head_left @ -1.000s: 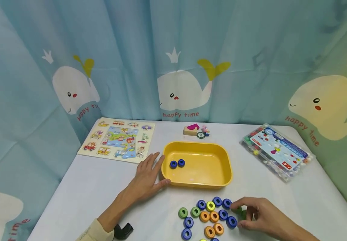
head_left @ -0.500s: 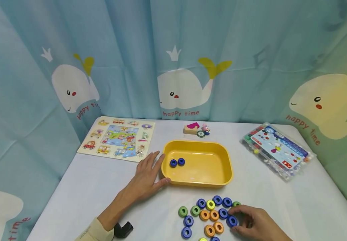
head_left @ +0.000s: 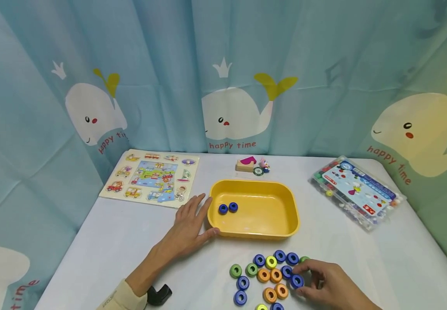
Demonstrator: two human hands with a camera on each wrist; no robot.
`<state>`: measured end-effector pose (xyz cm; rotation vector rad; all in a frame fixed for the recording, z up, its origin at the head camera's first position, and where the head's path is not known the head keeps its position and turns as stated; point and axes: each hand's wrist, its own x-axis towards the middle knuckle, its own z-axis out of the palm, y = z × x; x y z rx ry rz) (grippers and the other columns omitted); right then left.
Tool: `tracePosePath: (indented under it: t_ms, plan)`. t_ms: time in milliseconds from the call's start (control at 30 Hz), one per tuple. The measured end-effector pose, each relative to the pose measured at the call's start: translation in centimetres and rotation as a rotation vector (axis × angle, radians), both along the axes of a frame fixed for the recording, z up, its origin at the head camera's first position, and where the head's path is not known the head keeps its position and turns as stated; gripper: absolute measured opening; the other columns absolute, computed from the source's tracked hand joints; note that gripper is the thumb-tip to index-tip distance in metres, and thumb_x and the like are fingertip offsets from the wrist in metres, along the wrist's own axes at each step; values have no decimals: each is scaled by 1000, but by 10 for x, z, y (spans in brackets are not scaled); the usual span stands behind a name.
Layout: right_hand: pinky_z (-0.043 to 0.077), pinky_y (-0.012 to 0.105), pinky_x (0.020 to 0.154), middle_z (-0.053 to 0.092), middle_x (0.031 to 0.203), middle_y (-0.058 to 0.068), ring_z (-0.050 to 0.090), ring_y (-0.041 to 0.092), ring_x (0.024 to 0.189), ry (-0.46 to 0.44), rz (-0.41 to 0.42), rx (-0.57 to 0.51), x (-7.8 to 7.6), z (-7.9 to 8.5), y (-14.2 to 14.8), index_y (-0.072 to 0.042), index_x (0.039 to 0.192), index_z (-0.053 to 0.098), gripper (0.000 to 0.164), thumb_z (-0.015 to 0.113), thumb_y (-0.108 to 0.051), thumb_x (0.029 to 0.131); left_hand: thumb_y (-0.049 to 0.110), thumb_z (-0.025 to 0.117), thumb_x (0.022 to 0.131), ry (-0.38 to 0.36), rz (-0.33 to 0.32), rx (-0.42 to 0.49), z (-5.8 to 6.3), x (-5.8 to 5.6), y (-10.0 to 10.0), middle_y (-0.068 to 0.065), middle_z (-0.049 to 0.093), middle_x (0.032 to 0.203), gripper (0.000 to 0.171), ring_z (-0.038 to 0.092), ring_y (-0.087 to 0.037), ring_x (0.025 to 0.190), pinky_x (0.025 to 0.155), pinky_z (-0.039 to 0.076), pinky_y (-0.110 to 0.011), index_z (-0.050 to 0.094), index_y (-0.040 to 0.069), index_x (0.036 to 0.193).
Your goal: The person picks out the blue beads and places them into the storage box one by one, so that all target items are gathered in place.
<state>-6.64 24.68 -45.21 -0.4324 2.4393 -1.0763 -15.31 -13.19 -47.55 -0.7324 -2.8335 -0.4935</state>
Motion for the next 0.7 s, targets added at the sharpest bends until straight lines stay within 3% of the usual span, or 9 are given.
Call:
tracePosePath:
  t_ms: [200, 333, 533, 700]
  plan:
    - [43, 24, 49, 61, 84, -8, 52, 8, 61, 93, 11, 9, -12, 37, -14, -22, 100, 66, 33, 77, -38, 74, 71, 38, 85, 5, 5, -6, 1, 0, 0, -11, 15, 152, 87, 14, -31, 137, 103, 19, -56, 15, 18, 150]
    - [44, 23, 47, 61, 82, -11, 53, 8, 60, 201, 40, 2, -32, 64, -23, -27, 99, 65, 32, 76, -42, 73, 71, 37, 85, 10, 12, -3, 2, 0, 0, -10, 15, 152, 87, 14, -30, 137, 103, 19, -56, 16, 18, 150]
    - [44, 23, 49, 61, 80, -10, 54, 11, 64, 333, 105, -2, -83, 90, -40, -30, 99, 65, 28, 77, -38, 75, 70, 39, 85, 10, 7, 5, 0, -1, 0, -11, 15, 152, 86, 14, -31, 137, 103, 19, -57, 17, 18, 150]
    - [46, 25, 53, 62, 87, -7, 54, 16, 66, 337, 185, -30, -131, 90, -60, -24, 102, 66, 30, 76, -37, 76, 70, 38, 85, 3, -8, 4, -1, -1, -2, -11, 14, 152, 86, 13, -31, 137, 103, 18, -58, 14, 18, 150]
